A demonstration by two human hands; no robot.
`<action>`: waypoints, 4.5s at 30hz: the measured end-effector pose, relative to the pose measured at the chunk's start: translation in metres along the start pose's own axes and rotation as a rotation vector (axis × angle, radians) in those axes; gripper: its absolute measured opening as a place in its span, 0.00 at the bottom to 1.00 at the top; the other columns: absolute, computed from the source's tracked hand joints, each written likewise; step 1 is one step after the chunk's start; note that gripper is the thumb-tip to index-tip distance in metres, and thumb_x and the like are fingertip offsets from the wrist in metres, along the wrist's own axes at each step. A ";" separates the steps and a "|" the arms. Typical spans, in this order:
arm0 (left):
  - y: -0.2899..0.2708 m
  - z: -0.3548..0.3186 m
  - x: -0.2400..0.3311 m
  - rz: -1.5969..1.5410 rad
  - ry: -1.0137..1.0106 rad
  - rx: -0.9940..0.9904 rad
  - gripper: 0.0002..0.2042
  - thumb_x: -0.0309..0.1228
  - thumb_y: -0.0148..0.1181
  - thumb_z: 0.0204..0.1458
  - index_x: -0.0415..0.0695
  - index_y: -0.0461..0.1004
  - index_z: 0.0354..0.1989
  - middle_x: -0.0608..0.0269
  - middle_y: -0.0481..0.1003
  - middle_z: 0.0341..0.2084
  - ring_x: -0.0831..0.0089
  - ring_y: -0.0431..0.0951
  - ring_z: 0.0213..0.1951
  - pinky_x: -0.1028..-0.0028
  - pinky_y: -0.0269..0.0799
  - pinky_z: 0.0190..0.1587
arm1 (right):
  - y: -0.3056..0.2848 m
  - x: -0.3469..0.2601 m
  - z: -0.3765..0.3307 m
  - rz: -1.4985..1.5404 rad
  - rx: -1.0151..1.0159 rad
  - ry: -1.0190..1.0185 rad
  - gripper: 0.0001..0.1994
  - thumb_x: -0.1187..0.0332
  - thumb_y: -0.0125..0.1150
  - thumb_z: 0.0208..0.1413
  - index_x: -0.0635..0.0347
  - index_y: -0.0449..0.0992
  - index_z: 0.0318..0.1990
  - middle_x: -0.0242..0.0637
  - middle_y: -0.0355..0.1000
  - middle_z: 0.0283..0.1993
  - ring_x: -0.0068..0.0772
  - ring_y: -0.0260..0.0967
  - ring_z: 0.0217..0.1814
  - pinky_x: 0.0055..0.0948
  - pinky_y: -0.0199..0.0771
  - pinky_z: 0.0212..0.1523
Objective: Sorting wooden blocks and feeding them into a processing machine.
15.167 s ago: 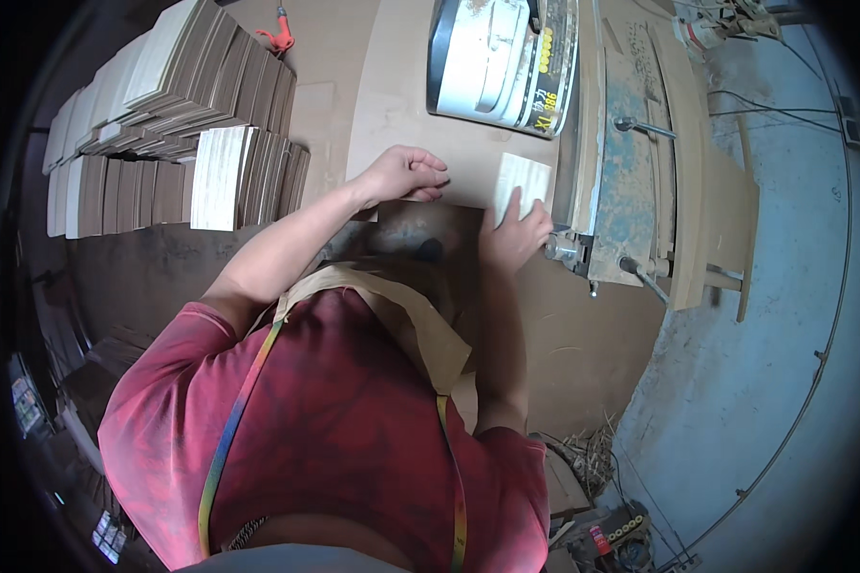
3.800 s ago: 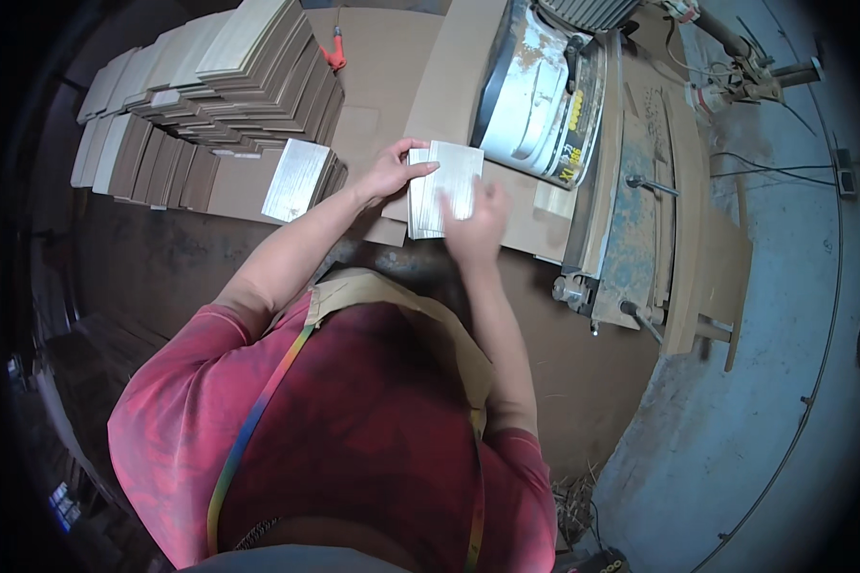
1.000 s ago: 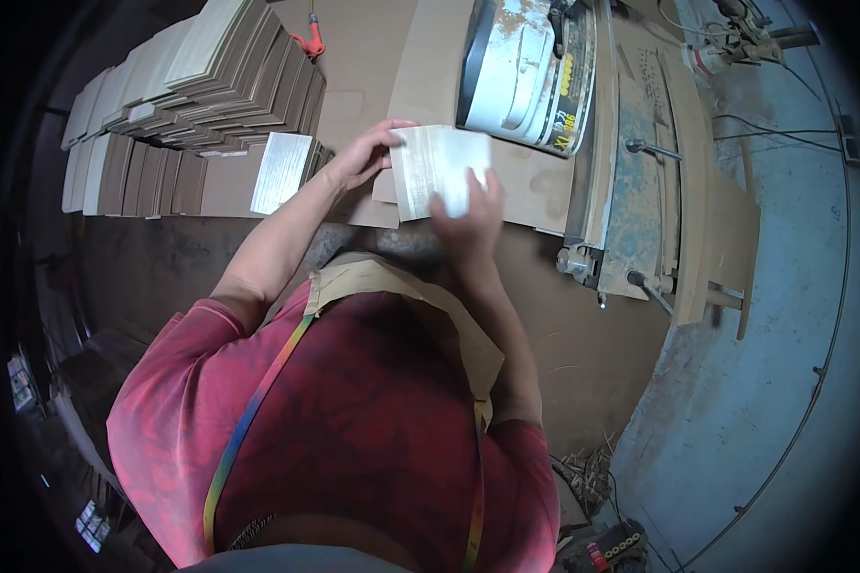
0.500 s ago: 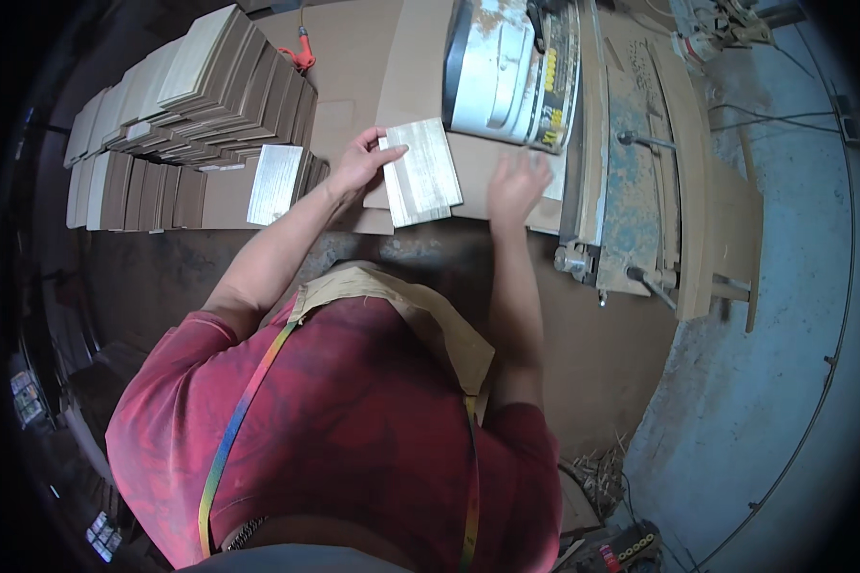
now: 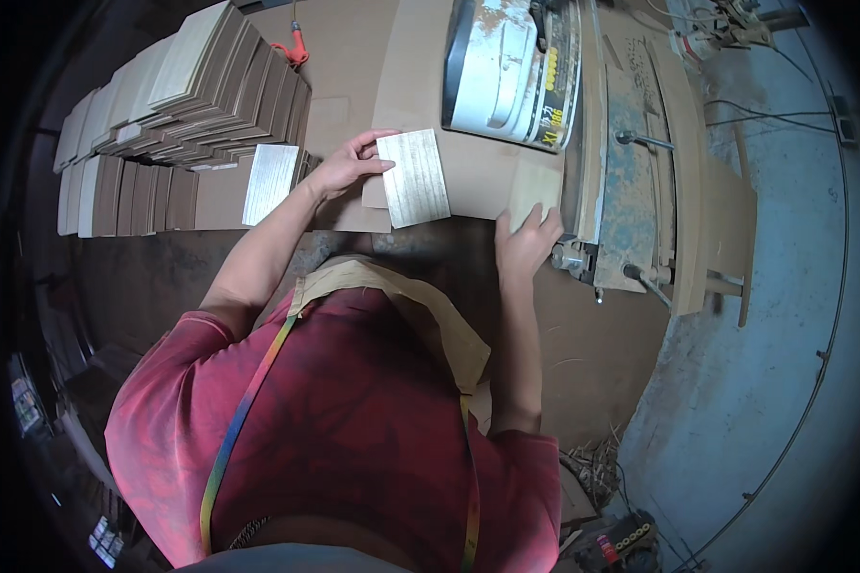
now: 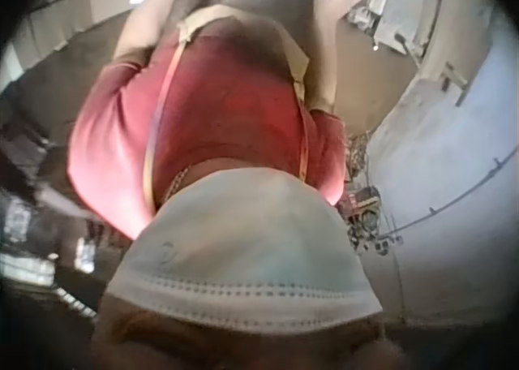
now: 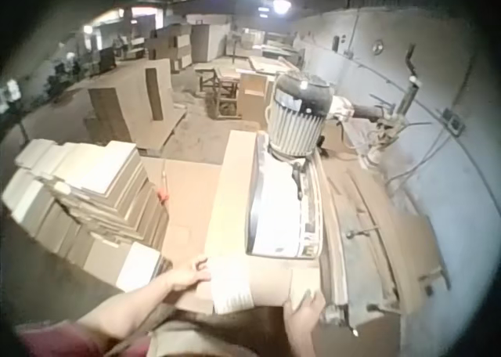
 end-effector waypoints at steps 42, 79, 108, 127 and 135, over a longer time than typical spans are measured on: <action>-0.016 0.039 -0.030 0.319 0.019 0.239 0.19 0.28 0.75 0.61 0.38 0.81 0.60 0.65 0.81 0.36 0.80 0.78 0.34 0.81 0.76 0.39 | 0.011 -0.087 -0.018 0.285 0.082 -0.289 0.36 0.56 0.77 0.52 0.68 0.77 0.66 0.68 0.67 0.67 0.67 0.68 0.63 0.55 0.77 0.61; 0.000 0.052 -0.029 0.328 0.094 0.283 0.19 0.29 0.79 0.57 0.40 0.83 0.56 0.63 0.83 0.37 0.76 0.78 0.34 0.76 0.79 0.41 | 0.049 -0.115 0.046 0.295 -0.131 -0.269 0.31 0.59 0.74 0.56 0.72 0.77 0.62 0.62 0.73 0.61 0.63 0.72 0.56 0.50 0.79 0.58; 0.003 0.051 -0.016 0.664 0.050 0.306 0.22 0.28 0.76 0.59 0.36 0.81 0.61 0.59 0.85 0.45 0.70 0.85 0.41 0.75 0.82 0.47 | 0.040 -0.136 0.021 0.236 0.053 -0.278 0.30 0.55 0.77 0.53 0.67 0.81 0.59 0.62 0.73 0.62 0.65 0.72 0.56 0.51 0.79 0.57; -0.022 0.055 -0.030 0.307 -0.003 0.227 0.20 0.25 0.75 0.60 0.37 0.80 0.60 0.63 0.84 0.39 0.79 0.80 0.36 0.80 0.78 0.41 | 0.062 -0.055 0.065 0.071 0.172 -0.098 0.28 0.58 0.73 0.60 0.72 0.81 0.62 0.66 0.71 0.64 0.67 0.69 0.63 0.53 0.74 0.65; -0.018 0.056 -0.039 0.303 0.026 0.296 0.21 0.23 0.75 0.59 0.36 0.79 0.61 0.64 0.83 0.37 0.80 0.80 0.36 0.83 0.77 0.41 | 0.030 -0.104 -0.013 0.227 0.033 -0.271 0.34 0.58 0.76 0.51 0.72 0.77 0.63 0.65 0.70 0.64 0.68 0.70 0.58 0.55 0.79 0.56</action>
Point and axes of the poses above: each hand's wrist, its own z-axis towards the middle knuckle, its own y-axis out of the palm, x = y × z, the point moved 5 cm from there along z, towards the middle knuckle
